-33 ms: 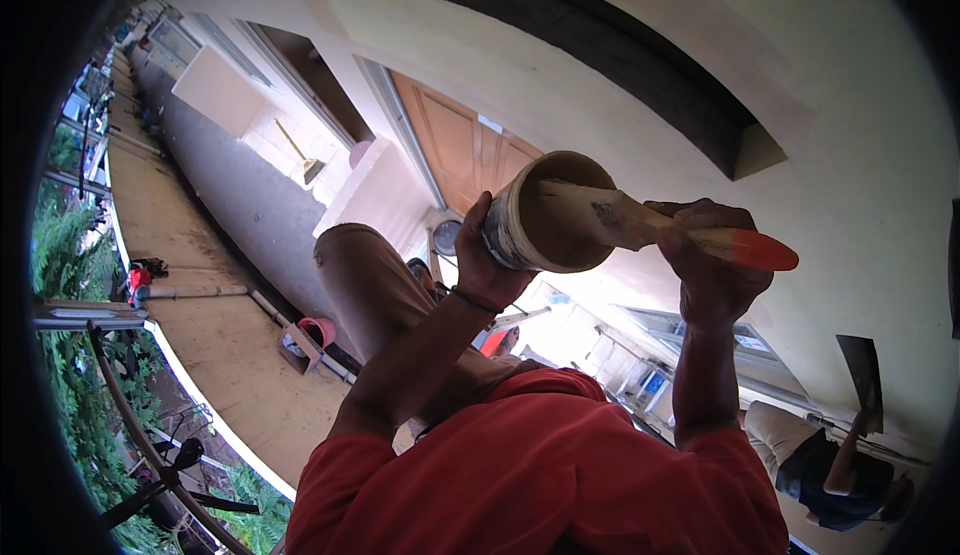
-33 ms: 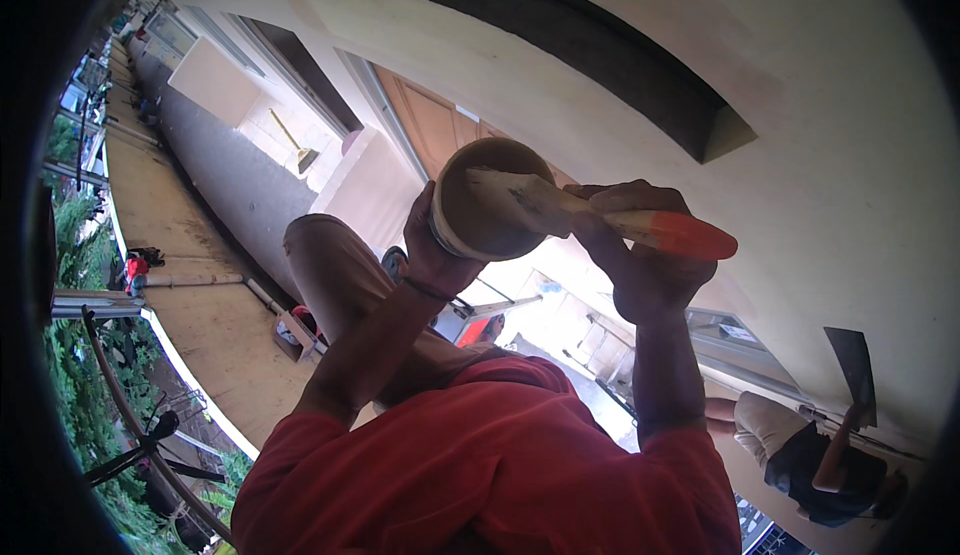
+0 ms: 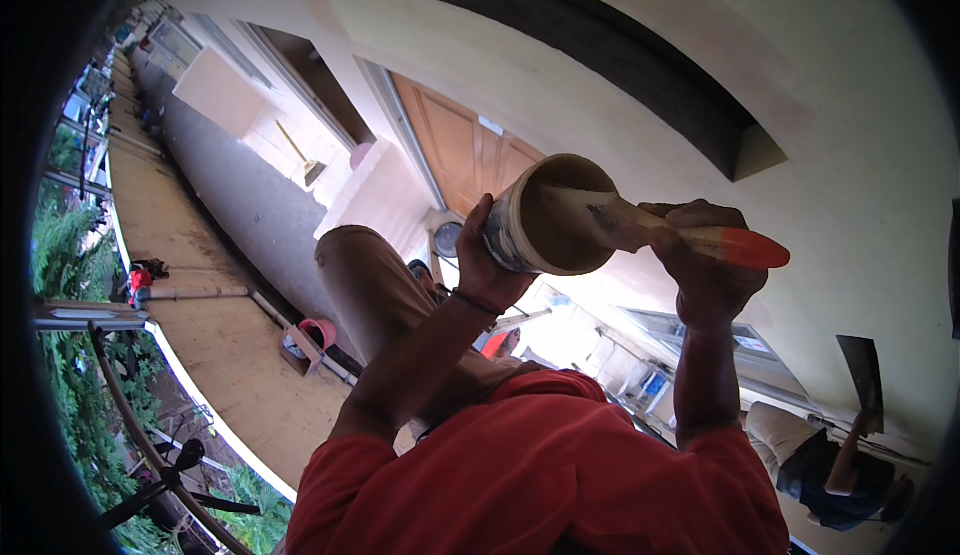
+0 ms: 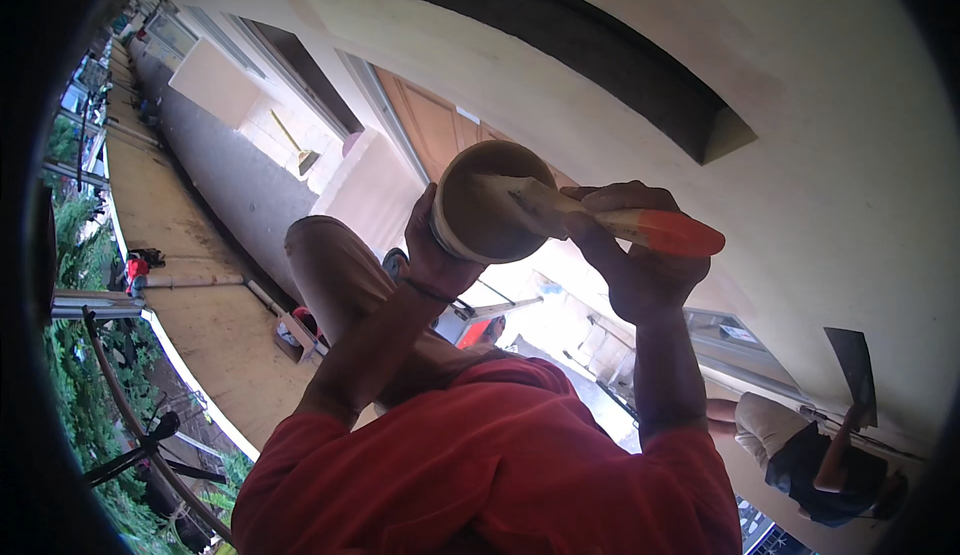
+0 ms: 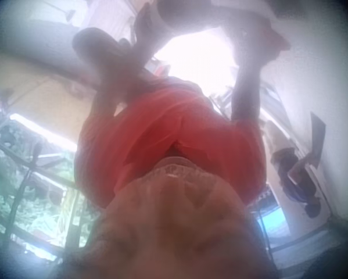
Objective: The person paints a ceiling using a paintbrush and a small paint container. They repeatedly dip the brush into the container and apply paint to the ceiling surface in long strokes, working along the edge near a dark trim.
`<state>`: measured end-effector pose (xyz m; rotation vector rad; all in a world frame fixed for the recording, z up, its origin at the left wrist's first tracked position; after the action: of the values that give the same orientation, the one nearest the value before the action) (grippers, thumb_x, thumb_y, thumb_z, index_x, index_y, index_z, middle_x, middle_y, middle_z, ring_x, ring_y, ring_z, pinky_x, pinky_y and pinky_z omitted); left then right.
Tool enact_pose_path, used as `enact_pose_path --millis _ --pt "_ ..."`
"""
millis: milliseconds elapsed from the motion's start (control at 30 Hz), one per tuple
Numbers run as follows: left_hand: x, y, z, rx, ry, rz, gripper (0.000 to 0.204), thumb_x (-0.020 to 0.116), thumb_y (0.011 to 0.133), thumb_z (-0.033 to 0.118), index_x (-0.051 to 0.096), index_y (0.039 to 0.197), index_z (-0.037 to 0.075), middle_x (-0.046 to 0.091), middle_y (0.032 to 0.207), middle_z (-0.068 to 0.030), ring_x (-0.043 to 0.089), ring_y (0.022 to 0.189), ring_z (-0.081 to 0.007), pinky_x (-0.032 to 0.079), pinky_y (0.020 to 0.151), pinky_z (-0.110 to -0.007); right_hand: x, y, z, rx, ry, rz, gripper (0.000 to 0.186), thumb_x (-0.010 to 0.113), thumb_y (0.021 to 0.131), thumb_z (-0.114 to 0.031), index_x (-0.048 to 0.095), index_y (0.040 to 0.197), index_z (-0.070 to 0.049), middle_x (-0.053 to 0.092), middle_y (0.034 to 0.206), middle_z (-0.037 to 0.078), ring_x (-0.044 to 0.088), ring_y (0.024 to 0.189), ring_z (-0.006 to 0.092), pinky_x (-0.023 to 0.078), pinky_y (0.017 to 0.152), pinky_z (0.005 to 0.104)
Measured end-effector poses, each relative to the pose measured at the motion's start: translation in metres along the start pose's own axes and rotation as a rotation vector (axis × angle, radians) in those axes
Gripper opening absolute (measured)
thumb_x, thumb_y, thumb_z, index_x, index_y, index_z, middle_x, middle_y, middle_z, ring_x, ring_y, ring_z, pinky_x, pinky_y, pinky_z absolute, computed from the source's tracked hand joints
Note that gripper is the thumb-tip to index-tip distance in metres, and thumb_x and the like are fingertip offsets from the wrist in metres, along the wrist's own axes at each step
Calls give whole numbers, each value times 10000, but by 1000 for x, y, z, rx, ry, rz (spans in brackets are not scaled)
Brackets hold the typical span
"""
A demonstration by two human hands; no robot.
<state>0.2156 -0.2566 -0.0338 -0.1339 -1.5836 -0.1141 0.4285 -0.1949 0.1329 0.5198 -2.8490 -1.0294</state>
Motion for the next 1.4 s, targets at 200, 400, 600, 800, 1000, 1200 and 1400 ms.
enact_pose_path --millis 200,400,600,800,1000,1200,1400 --pt "8 4 1 3 -24 60 669 482 1107 548 535 1557 56 641 1507 -187 625 1391 -371 503 1164 -583 -4 7 2 73 -78 -106 229 831 890 90 727 1091 54 776 979 162 804 950 306 680 851 438" --pt "2 7 2 -31 10 -19 675 489 1091 559 547 1556 73 578 1566 -197 534 1471 -391 402 1229 -633 -6 3 5 -32 -134 -112 235 807 911 87 697 1115 46 768 992 159 809 945 299 675 820 409" --pt "3 8 0 -48 22 11 676 500 1095 561 503 1601 112 578 1575 -178 550 1466 -389 431 1213 -647 -4 7 -2 121 -179 -72 182 850 881 41 758 1036 15 795 954 130 818 939 273 655 827 375" --pt "12 10 -1 -34 116 107 724 483 1085 589 475 1610 90 527 1612 -198 499 1505 -400 395 1239 -642 -5 4 1 149 -158 5 171 871 876 14 771 1015 3 807 977 122 815 967 253 643 844 365" --pt "9 11 -2 -48 209 158 768 482 1052 661 444 1643 173 466 1657 -191 449 1536 -416 378 1213 -691 -1 4 8 53 -47 51 234 868 900 2 713 1075 18 806 974 162 798 874 223 638 766 342" --pt "17 12 0 -54 215 147 754 476 1060 643 444 1641 164 461 1664 -189 445 1543 -410 377 1219 -689 -4 7 1 271 138 125 231 884 879 5 752 1068 6 809 1024 124 784 895 193 629 820 341" --pt "17 11 -1 -28 225 140 744 475 1073 617 444 1638 134 463 1665 -190 456 1540 -411 389 1231 -670 -3 6 5 286 124 128 267 888 867 31 740 1088 6 804 1028 132 784 909 192 624 821 335"
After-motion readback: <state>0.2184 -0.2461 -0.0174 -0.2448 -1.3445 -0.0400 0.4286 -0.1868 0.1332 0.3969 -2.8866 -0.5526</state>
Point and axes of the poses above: each hand's wrist, its own y-axis towards the middle knuckle, its own x-axis out of the palm, z = x × y, the point moved 1 cm from there along y, towards the middle knuckle
